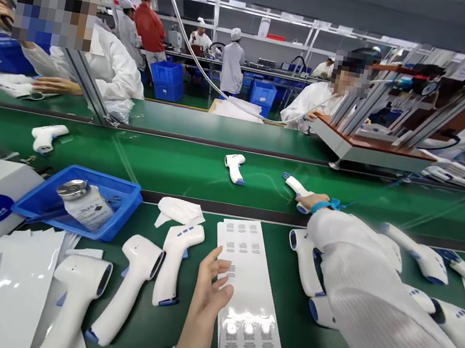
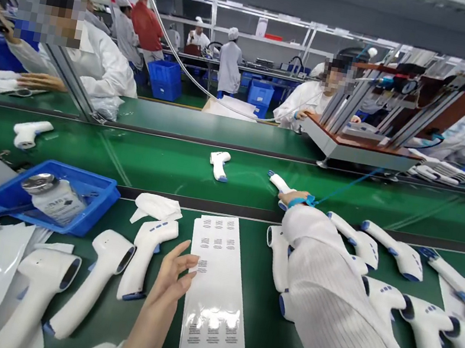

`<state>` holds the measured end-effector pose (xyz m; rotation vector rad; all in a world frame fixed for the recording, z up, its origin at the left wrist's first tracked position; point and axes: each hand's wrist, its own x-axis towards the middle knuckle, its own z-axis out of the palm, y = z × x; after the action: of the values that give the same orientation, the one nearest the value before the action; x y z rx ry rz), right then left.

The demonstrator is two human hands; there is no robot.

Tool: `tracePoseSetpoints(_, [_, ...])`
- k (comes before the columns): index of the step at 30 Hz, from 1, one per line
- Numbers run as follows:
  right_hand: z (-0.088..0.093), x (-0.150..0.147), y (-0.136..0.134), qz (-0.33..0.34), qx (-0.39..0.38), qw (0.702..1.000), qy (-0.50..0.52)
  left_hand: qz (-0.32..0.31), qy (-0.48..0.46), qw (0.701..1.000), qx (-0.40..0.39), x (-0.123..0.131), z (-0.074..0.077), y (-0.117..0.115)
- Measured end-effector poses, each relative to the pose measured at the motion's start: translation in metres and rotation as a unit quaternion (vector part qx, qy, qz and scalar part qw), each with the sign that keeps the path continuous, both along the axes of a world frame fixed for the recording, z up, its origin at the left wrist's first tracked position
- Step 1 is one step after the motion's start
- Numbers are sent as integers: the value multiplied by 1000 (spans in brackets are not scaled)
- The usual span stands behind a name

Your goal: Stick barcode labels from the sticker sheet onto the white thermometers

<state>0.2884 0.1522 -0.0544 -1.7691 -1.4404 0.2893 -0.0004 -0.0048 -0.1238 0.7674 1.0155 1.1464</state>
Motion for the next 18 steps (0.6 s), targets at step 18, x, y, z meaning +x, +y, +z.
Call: tracePoseSetpoints(18, [-32, -118, -209, 249, -144, 956, -48, -139, 1, 985, -102, -2, 40, -19])
